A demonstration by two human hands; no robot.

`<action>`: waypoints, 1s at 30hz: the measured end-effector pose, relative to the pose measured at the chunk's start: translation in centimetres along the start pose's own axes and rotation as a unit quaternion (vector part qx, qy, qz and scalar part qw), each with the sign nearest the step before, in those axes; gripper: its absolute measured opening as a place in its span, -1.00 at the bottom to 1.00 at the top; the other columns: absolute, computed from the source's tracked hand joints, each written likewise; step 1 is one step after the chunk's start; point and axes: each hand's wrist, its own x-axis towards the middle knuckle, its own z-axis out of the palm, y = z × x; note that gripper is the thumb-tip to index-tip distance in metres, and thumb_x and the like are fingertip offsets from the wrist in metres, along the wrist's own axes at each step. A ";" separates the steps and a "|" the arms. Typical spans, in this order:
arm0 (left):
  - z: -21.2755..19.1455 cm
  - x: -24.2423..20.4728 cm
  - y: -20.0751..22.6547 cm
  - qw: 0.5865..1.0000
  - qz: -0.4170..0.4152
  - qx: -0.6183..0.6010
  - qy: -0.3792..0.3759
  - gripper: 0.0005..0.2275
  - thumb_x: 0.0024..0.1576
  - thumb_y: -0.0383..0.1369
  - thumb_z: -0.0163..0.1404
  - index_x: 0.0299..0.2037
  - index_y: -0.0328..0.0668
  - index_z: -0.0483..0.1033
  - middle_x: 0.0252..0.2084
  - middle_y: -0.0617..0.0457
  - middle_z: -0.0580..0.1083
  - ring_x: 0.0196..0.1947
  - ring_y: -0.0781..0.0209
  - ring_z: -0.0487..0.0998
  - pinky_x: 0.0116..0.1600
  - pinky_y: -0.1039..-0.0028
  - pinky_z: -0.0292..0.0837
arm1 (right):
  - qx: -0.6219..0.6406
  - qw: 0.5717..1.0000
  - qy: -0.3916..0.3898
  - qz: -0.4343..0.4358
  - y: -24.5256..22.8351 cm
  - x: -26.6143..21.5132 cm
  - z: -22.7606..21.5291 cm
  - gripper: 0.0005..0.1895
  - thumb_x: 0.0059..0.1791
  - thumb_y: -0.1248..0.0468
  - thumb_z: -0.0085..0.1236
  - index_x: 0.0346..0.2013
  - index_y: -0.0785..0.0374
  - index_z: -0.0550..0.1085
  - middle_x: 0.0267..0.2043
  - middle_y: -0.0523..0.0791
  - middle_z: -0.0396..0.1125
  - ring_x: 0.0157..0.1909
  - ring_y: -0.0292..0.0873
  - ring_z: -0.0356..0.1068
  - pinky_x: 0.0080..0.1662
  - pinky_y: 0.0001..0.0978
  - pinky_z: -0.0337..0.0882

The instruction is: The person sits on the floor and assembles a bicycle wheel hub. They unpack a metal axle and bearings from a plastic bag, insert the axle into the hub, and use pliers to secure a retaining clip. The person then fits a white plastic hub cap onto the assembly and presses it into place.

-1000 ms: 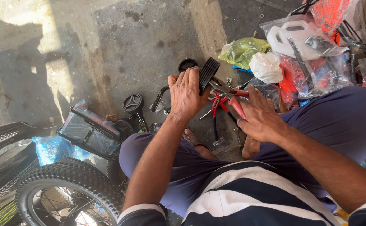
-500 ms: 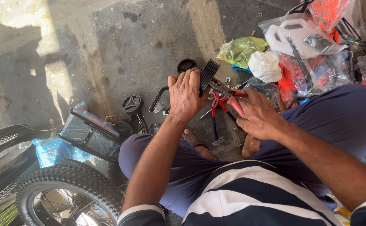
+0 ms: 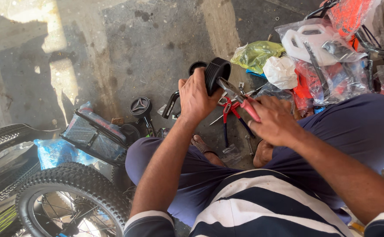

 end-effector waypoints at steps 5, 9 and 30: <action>-0.7 0.3 -0.1 0.999 -0.021 -0.026 0.002 -0.40 -0.09 -0.19 0.35 0.07 -0.24 0.33 -0.19 -0.09 0.57 -0.15 -0.06 0.58 -0.02 0.13 0.18 | 0.270 0.929 -0.181 0.179 2.5 0.0 -0.2 -0.61 -0.11 0.08 0.20 -0.11 0.27 0.49 -0.36 -0.06 0.41 -0.31 -0.12 0.44 -0.23 -0.28 0.39; -0.3 0.4 -0.2 1.000 0.000 -0.008 -0.011 -0.40 -0.11 -0.20 0.37 0.03 -0.25 0.32 -0.19 -0.10 0.56 -0.12 -0.08 0.58 0.00 0.13 0.19 | 0.381 0.874 -0.218 0.209 3.2 0.0 0.3 -0.65 -0.13 0.15 0.23 -0.14 0.29 0.54 -0.40 -0.13 0.34 -0.34 -0.23 0.32 -0.26 -0.34 0.35; -0.9 0.1 -0.3 0.990 0.080 0.020 -0.115 -0.46 -0.12 -0.31 0.35 0.00 -0.20 0.33 -0.15 -0.04 0.52 -0.02 -0.03 0.54 0.05 0.17 0.17 | 0.558 0.716 -0.333 0.255 3.7 1.5 -0.5 -0.66 -0.04 0.24 0.09 -0.09 0.44 0.54 -0.21 0.15 0.50 -0.27 -0.04 0.48 -0.19 -0.19 0.45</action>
